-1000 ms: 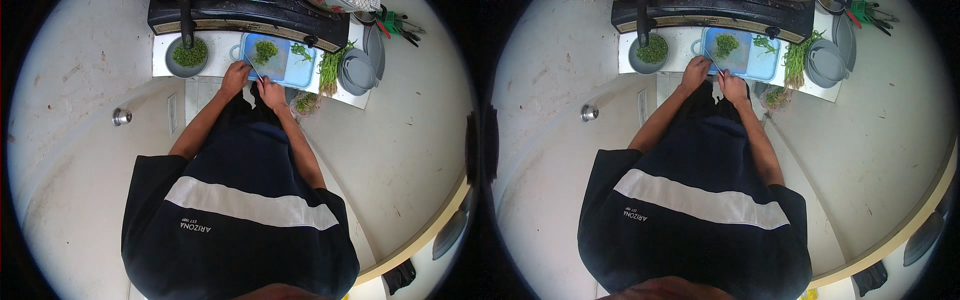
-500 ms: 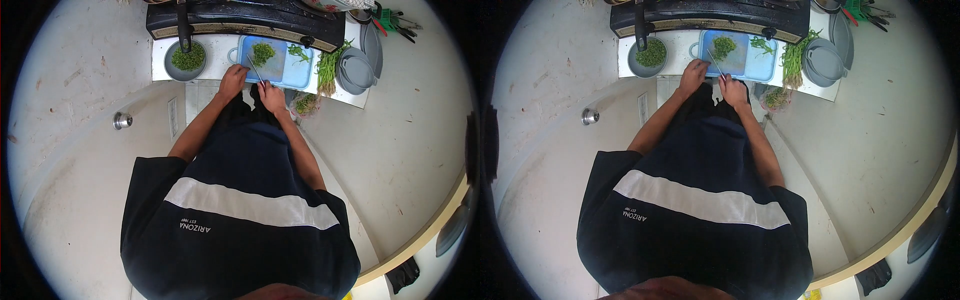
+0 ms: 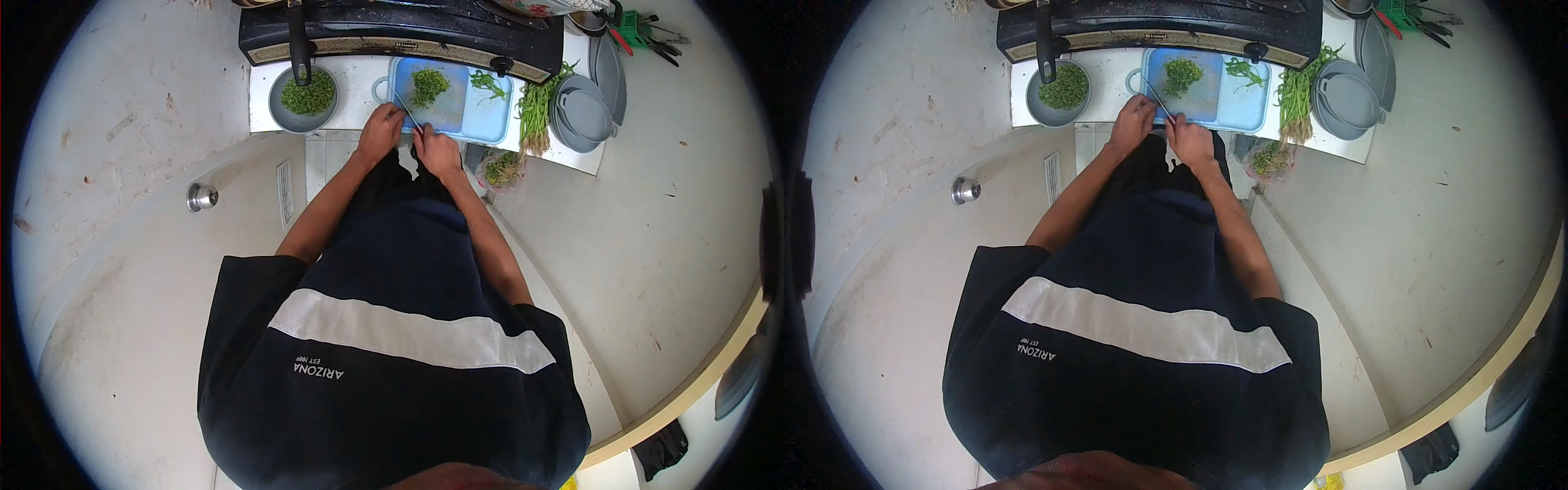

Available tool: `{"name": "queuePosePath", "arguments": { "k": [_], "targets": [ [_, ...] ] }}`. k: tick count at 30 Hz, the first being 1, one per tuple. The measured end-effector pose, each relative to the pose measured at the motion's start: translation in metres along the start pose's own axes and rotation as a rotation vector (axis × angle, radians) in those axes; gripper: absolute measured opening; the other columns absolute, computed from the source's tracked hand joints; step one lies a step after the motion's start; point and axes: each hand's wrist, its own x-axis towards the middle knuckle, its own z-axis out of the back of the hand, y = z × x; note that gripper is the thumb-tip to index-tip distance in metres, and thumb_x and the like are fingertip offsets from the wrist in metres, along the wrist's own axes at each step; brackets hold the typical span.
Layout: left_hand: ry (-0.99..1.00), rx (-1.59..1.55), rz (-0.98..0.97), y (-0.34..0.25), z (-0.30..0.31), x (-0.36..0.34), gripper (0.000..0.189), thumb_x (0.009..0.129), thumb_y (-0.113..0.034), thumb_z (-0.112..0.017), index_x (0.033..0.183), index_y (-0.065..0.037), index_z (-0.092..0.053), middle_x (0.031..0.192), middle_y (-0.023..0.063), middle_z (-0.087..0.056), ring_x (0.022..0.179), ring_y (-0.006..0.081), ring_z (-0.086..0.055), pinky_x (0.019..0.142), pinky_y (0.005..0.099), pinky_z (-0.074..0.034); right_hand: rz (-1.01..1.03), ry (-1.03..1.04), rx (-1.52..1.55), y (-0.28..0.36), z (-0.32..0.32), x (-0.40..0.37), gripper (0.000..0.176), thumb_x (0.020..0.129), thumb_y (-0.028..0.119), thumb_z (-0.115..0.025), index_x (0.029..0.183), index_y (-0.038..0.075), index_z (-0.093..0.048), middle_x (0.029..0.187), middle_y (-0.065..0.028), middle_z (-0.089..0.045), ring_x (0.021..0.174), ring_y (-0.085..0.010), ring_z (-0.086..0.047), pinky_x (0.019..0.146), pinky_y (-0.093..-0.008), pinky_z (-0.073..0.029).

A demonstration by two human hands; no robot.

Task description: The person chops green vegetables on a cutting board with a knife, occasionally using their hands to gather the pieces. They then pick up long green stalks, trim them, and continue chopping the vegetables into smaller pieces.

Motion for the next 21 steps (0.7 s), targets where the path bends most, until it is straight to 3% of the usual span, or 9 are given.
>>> {"name": "queuePosePath", "arguments": {
  "k": [10,21],
  "targets": [
    [-0.112,0.054,0.04,-0.004,0.0,0.006,0.011,0.085,-0.006,-0.076,0.095,-0.004,-0.077,0.089,0.0137,-0.069,0.086,0.0351,-0.065,0.081,0.0443,-0.051,-0.034,0.014,0.07,-0.015,0.002,-0.013,0.046,0.107,0.044,-0.05,0.101,0.0,-0.062,0.07,-0.0265,-0.069,0.068,-0.0468,-0.071,0.065,-0.0572,-0.058],
    [-0.072,0.042,0.097,-0.002,-0.003,0.006,0.01,0.085,-0.003,-0.073,0.093,-0.002,-0.077,0.086,0.0147,-0.067,0.086,0.0353,-0.065,0.081,0.0443,-0.052,-0.014,0.025,0.058,-0.006,0.0,-0.005,0.043,0.105,0.044,-0.053,0.099,0.002,-0.061,0.069,-0.0257,-0.069,0.069,-0.0471,-0.071,0.065,-0.0574,-0.057]
  ]
}}
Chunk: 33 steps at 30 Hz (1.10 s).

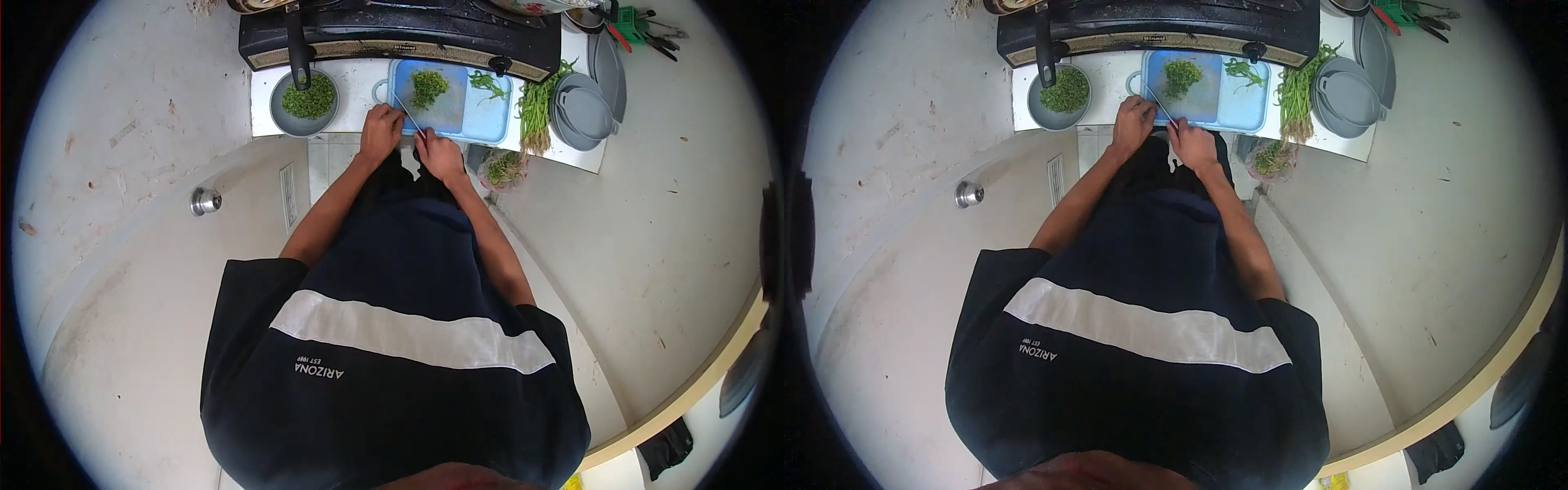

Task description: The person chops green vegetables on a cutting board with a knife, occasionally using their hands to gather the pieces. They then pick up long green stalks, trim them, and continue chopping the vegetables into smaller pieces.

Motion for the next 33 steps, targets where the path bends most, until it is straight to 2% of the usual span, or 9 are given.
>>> {"name": "queuePosePath", "arguments": {
  "k": [11,16,23,33],
  "targets": [
    [0.004,-0.044,0.023,0.001,-0.001,-0.001,0.01,0.086,-0.004,-0.073,0.095,-0.001,-0.077,0.088,0.0145,-0.067,0.088,0.0343,-0.066,0.081,0.0443,-0.053,-0.05,0.033,-0.001,-0.001,0.007,-0.001,0.043,0.106,0.044,-0.052,0.1,0.002,-0.063,0.071,-0.0263,-0.069,0.071,-0.0467,-0.071,0.067,-0.0571,-0.058],
    [0.005,-0.052,0.024,0.002,0.0,-0.001,0.01,0.086,-0.004,-0.072,0.094,-0.001,-0.077,0.09,0.0146,-0.067,0.089,0.0347,-0.067,0.082,0.044,-0.053,0.017,0.001,0.013,-0.002,0.008,-0.003,0.042,0.106,0.043,-0.053,0.1,0.002,-0.062,0.069,-0.0258,-0.068,0.068,-0.0473,-0.07,0.065,-0.0571,-0.058],
    [0.013,-0.027,0.014,-0.001,0.003,-0.001,0.01,0.085,-0.004,-0.072,0.094,-0.001,-0.077,0.091,0.0146,-0.068,0.089,0.0355,-0.066,0.084,0.0447,-0.053,-0.002,-0.005,-0.035,0.007,-0.002,0.004,0.041,0.105,0.042,-0.054,0.098,0.002,-0.061,0.069,-0.0249,-0.069,0.067,-0.046,-0.071,0.063,-0.056,-0.058],
    [0.016,-0.077,0.037,0.004,0.001,0.0,0.009,0.09,-0.006,-0.072,0.096,-0.002,-0.077,0.088,0.0143,-0.068,0.086,0.0369,-0.066,0.082,0.0459,-0.052,-0.024,-0.005,-0.031,0.001,0.002,-0.006,0.045,0.106,0.044,-0.05,0.099,0.001,-0.062,0.071,-0.0257,-0.07,0.07,-0.0462,-0.071,0.065,-0.057,-0.058]
  ]
}}
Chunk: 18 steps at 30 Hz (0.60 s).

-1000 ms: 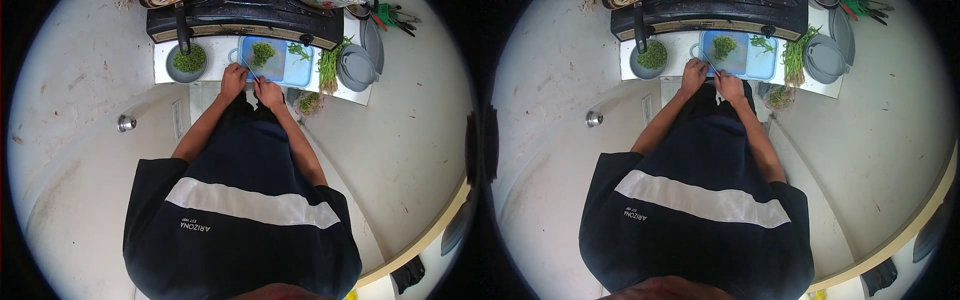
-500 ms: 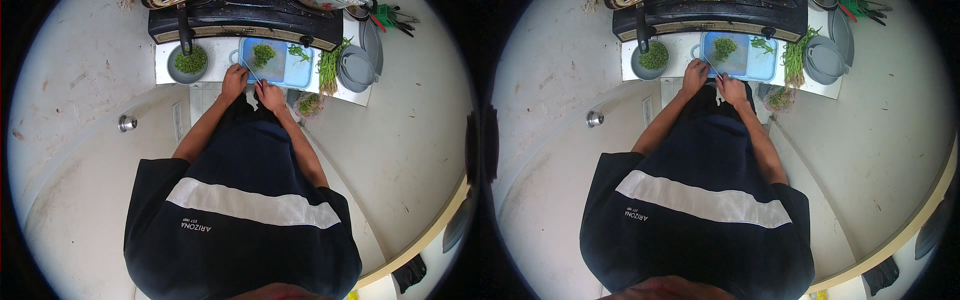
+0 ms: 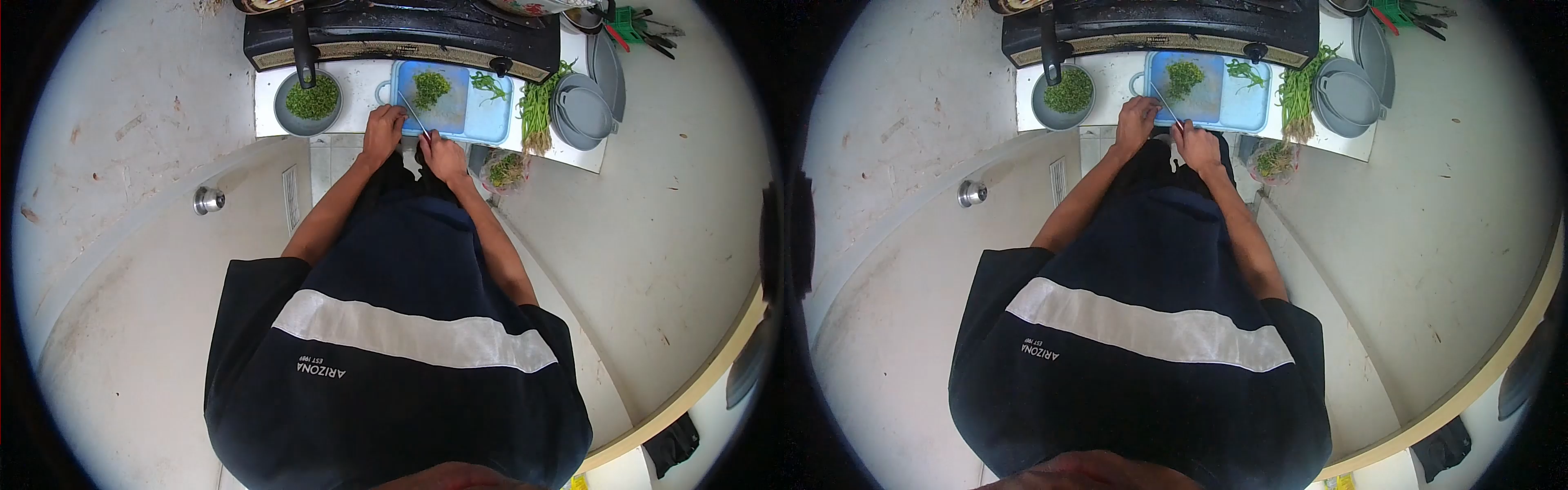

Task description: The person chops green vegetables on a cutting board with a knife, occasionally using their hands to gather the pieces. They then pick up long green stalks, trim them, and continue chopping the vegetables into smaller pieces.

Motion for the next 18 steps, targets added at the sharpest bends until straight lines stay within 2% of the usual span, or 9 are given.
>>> {"name": "queuePosePath", "arguments": {
  "k": [11,18],
  "targets": [
    [0.015,0.038,-0.034,-0.002,0.003,-0.001,0.008,0.089,-0.005,-0.072,0.096,-0.002,-0.076,0.088,0.015,-0.067,0.086,0.0364,-0.065,0.081,0.0454,-0.052,0.041,0.001,0.003,0.006,0.0,0.001,0.045,0.107,0.043,-0.05,0.1,0.0,-0.062,0.069,-0.0268,-0.069,0.067,-0.0468,-0.071,0.063,-0.056,-0.058],
    [0.041,0.12,-0.188,0.0,0.009,-0.003,0.014,0.087,-0.001,-0.071,0.101,-0.001,-0.075,0.092,0.0147,-0.067,0.09,0.0357,-0.065,0.083,0.0463,-0.052,0.043,-0.021,-0.021,0.007,-0.009,0.01,0.044,0.106,0.043,-0.051,0.1,0.001,-0.063,0.069,-0.0258,-0.069,0.068,-0.0466,-0.071,0.064,-0.0558,-0.059]
  ]
}}
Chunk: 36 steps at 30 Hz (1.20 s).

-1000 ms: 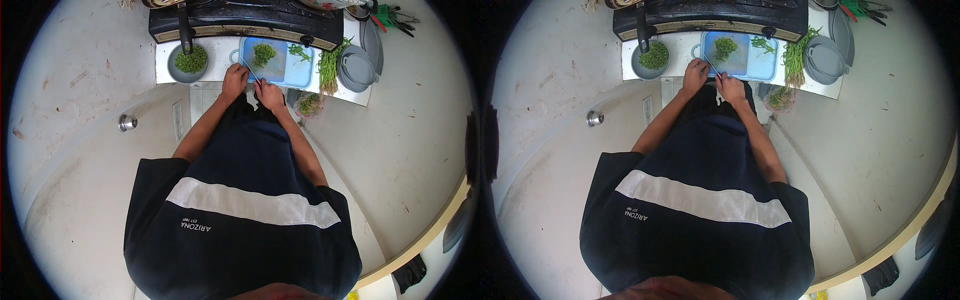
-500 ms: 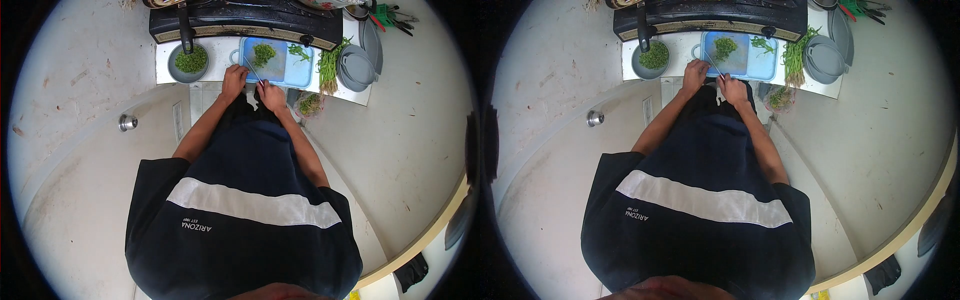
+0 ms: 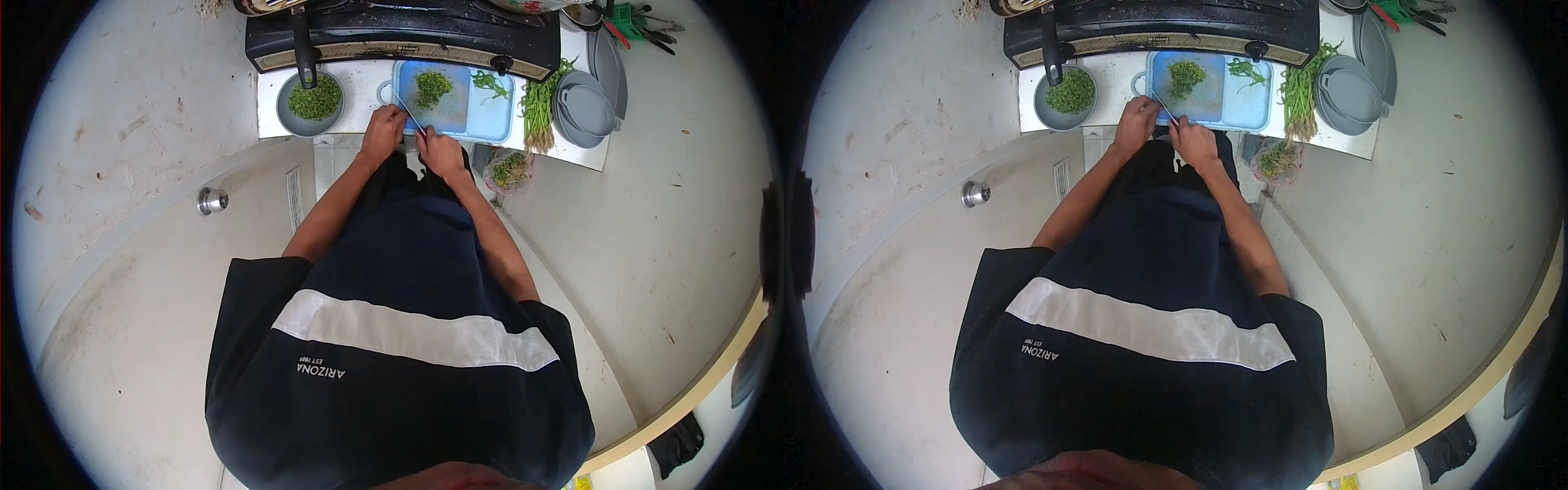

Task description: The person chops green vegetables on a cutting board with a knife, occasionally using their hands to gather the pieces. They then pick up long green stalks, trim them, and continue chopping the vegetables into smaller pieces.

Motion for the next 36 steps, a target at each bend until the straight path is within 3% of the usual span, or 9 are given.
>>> {"name": "queuePosePath", "arguments": {
  "k": [4,8,16,26,29,36],
  "targets": [
    [-0.022,0.014,-0.063,0.004,-0.001,-0.004,0.017,0.088,-0.004,-0.07,0.104,-0.002,-0.074,0.096,0.014,-0.067,0.092,0.035,-0.065,0.087,0.0449,-0.051,-0.032,0.038,0.0,-0.003,0.005,-0.01,0.046,0.106,0.044,-0.051,0.1,0.0,-0.063,0.071,-0.0267,-0.07,0.07,-0.0467,-0.072,0.066,-0.0563,-0.059],
    [0.013,-0.019,-0.008,0.007,-0.004,-0.004,0.016,0.089,-0.004,-0.069,0.103,-0.002,-0.074,0.095,0.0148,-0.068,0.091,0.0358,-0.066,0.086,0.0456,-0.052,-0.09,0.051,0.042,-0.006,0.005,-0.012,0.046,0.106,0.044,-0.051,0.1,0.0,-0.063,0.072,-0.0276,-0.07,0.071,-0.0465,-0.072,0.066,-0.0563,-0.059],
    [0.006,-0.029,0.067,0.004,-0.003,-0.003,0.013,0.086,-0.001,-0.074,0.1,-0.002,-0.076,0.089,0.0152,-0.067,0.084,0.037,-0.066,0.079,0.046,-0.053,-0.015,0.017,0.057,0.001,0.007,-0.011,0.043,0.106,0.041,-0.053,0.099,0.0,-0.063,0.069,-0.0261,-0.069,0.067,-0.0465,-0.071,0.064,-0.056,-0.058],
    [-0.009,-0.013,-0.009,0.007,0.0,-0.004,0.017,0.085,-0.001,-0.073,0.101,-0.003,-0.076,0.094,0.0161,-0.069,0.089,0.0362,-0.067,0.082,0.0461,-0.054,-0.014,-0.071,0.027,0.012,0.0,-0.005,0.042,0.105,0.04,-0.053,0.094,0.001,-0.063,0.067,-0.0252,-0.069,0.065,-0.045,-0.071,0.061,-0.0544,-0.059],
    [0.03,-0.013,0.004,0.009,-0.002,-0.005,0.015,0.089,-0.004,-0.069,0.103,-0.001,-0.074,0.095,0.0154,-0.07,0.092,0.0355,-0.066,0.085,0.0465,-0.052,-0.018,-0.041,0.01,0.006,0.002,-0.012,0.042,0.106,0.041,-0.053,0.096,0.001,-0.063,0.067,-0.0251,-0.069,0.065,-0.0447,-0.071,0.062,-0.0545,-0.059],
    [-0.015,0.084,0.011,0.005,-0.01,0.009,0.009,0.094,-0.014,-0.071,0.098,-0.008,-0.075,0.097,0.0085,-0.073,0.094,0.0317,-0.067,0.085,0.0443,-0.048,-0.055,-0.029,0.028,-0.011,0.016,-0.004,0.043,0.106,0.042,-0.053,0.1,0.001,-0.063,0.07,-0.0253,-0.07,0.07,-0.0458,-0.072,0.065,-0.0548,-0.059]
  ]
}}
